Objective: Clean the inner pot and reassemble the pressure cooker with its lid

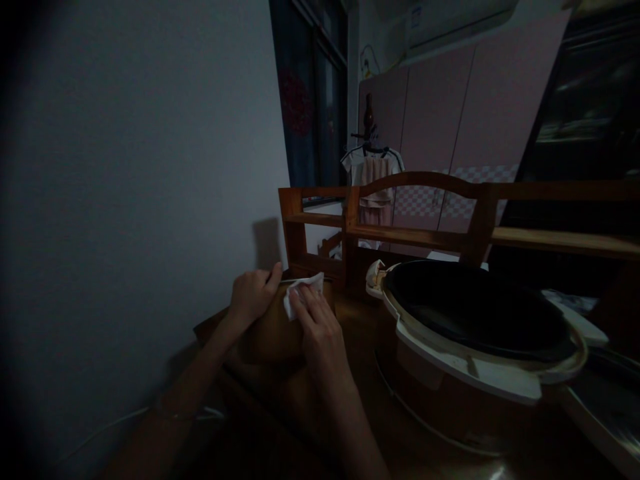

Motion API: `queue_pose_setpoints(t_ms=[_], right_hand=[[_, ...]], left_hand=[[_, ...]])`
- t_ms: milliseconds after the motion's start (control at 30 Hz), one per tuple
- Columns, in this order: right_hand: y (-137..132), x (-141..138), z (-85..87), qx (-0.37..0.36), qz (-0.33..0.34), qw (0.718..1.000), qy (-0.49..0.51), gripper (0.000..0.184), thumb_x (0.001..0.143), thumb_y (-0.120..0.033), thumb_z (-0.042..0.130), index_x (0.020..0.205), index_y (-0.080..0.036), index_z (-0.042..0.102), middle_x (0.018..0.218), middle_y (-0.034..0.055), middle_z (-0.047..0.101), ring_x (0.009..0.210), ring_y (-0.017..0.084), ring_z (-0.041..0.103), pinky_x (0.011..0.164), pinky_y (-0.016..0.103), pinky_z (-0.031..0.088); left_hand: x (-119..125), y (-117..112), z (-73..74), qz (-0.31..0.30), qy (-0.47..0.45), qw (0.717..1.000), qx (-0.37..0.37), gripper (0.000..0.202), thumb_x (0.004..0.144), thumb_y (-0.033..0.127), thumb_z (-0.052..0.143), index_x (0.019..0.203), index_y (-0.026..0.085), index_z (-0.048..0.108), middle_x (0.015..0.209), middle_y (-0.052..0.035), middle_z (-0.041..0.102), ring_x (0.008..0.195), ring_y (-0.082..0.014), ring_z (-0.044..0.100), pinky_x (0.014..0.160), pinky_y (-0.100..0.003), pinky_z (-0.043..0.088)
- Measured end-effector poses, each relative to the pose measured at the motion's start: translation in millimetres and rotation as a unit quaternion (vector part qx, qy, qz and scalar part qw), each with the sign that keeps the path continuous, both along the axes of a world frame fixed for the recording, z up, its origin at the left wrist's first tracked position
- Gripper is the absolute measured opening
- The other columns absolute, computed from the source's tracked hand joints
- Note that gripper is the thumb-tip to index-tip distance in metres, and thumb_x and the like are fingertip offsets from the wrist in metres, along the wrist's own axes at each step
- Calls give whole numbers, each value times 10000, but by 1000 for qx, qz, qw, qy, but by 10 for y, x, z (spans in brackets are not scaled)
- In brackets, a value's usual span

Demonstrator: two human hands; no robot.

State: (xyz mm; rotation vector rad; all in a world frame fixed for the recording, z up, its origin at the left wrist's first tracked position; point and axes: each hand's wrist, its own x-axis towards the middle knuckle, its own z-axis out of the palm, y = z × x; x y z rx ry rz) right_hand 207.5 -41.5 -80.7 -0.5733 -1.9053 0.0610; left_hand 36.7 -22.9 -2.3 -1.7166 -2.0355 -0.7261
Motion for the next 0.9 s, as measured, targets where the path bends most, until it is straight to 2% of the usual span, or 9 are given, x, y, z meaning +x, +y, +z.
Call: queue_pose_setpoints(t_ms=[133, 300, 433, 533, 600, 700, 800, 900], right_hand=[[23, 73, -16, -27, -13, 1000, -1, 778, 863, 83, 318, 1522, -319, 413, 1577, 11, 402, 1465, 207, 352, 1198, 443, 355], [21, 140, -117, -55, -8, 998, 22, 828, 807, 109, 298, 1500, -317, 451, 1568, -1, 415, 1450, 187, 381, 1203, 438, 349], [8, 194, -240, -90, -33, 992, 85, 725, 836, 70, 311, 1423, -271, 565, 1507, 30, 503, 1380, 182, 487, 1178, 403, 387], [20, 201, -249, -112, -44, 982, 148, 614, 851, 18, 375, 1338, -235, 650, 1427, 56, 588, 1322, 201, 554, 1151, 403, 419], [46, 187, -201, -130, -44, 973, 187, 507, 874, -35, 439, 1262, -231, 702, 1343, 59, 655, 1259, 214, 609, 1120, 407, 454], [77, 135, -92, -150, -40, 963, 220, 390, 921, -105, 481, 1190, -227, 737, 1254, 60, 708, 1189, 219, 658, 1076, 406, 498], [58, 49, -12, -116, -34, 975, 188, 424, 928, -84, 453, 1238, -218, 710, 1323, 76, 666, 1239, 219, 625, 1096, 417, 481], [-3, -51, 5, -64, -42, 986, 145, 483, 925, -41, 420, 1295, -218, 675, 1404, 91, 603, 1307, 216, 569, 1129, 426, 452]], left_hand=[[59, 38, 37, -11, -2, 1000, 6, 762, 999, 573, 180, 819, 155, 790, 871, -186, 768, 844, -287, 736, 733, -356, 462], [156, 103, 70, 14, -17, 1000, 14, 753, 996, 565, 191, 872, 135, 797, 877, -207, 763, 824, -305, 734, 713, -370, 470], [229, 130, 83, 32, -23, 999, 24, 799, 987, 607, 168, 871, 121, 792, 873, -217, 759, 821, -300, 730, 728, -374, 474], [242, 145, 114, 19, -25, 1000, 5, 847, 976, 644, 129, 856, 129, 791, 868, -209, 757, 829, -305, 726, 738, -380, 474], [215, 167, 153, -8, -35, 999, -34, 859, 955, 693, 142, 839, 142, 791, 864, -197, 755, 846, -303, 722, 741, -366, 471], [136, 220, 217, -92, -65, 987, -114, 835, 900, 783, 214, 796, 182, 785, 850, -157, 752, 848, -279, 711, 725, -320, 449], [62, 265, 260, -173, -78, 965, -181, 792, 866, 813, 284, 757, 196, 770, 801, -128, 739, 786, -256, 694, 681, -299, 414], [36, 274, 267, -201, -85, 954, -205, 795, 856, 820, 292, 657, 182, 723, 705, -118, 703, 695, -234, 663, 653, -300, 397]])
